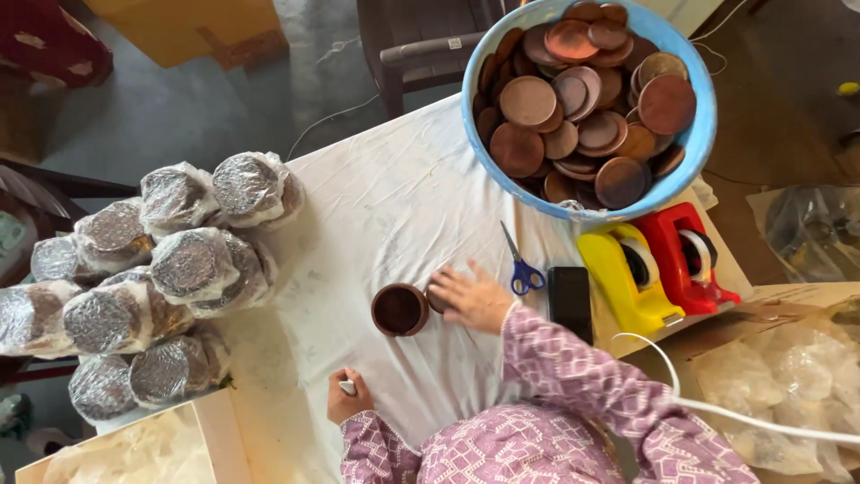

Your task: Wiping ceramic pots and lids with a cloth to clean them before packing.

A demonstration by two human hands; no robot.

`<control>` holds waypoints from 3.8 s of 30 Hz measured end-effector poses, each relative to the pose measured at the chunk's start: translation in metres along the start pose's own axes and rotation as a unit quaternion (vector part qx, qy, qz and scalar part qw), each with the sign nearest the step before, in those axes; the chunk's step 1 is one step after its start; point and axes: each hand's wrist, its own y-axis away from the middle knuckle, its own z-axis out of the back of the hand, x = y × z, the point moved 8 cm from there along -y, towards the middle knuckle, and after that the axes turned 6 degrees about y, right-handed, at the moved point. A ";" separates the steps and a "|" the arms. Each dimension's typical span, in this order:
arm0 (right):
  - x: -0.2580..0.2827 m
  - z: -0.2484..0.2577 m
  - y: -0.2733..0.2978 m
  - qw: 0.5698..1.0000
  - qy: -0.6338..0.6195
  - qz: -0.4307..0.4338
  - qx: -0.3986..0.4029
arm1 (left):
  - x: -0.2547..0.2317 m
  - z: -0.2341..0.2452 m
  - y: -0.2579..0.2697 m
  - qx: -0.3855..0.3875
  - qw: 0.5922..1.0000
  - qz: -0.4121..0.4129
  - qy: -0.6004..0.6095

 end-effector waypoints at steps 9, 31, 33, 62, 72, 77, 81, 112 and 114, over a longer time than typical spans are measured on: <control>-0.015 -0.006 -0.018 0.991 -0.101 -0.023 0.086 | -0.001 0.001 -0.001 0.007 1.000 0.003 -0.001; -0.133 0.128 0.008 0.968 -0.062 -0.212 -0.116 | 0.005 0.000 0.004 0.026 0.999 0.028 -0.010; -0.197 0.192 0.038 0.909 0.073 -0.287 -0.294 | 0.001 0.001 0.003 0.019 1.000 0.009 -0.008; -0.322 0.108 0.038 0.932 0.236 -0.267 -0.061 | -0.004 0.003 0.002 0.004 1.000 0.015 -0.025; -0.383 0.168 0.022 0.841 -0.110 -0.340 -0.407 | 0.015 -0.008 0.004 -0.003 0.999 0.019 -0.032; -0.415 0.128 -0.003 0.844 -0.046 -0.360 -0.395 | 0.021 -0.010 0.005 -0.016 0.998 0.014 -0.052; -0.437 0.093 -0.021 0.864 -0.048 -0.395 -0.309 | 0.018 -0.010 0.006 -0.028 0.998 -0.014 -0.055; -0.431 0.018 0.007 0.886 -0.037 -0.461 -0.022 | 0.008 -0.006 0.004 -0.020 0.999 -0.002 -0.033; -0.429 0.022 0.005 0.874 0.075 -0.466 -0.111 | 0.011 -0.008 0.004 -0.003 1.000 0.012 -0.025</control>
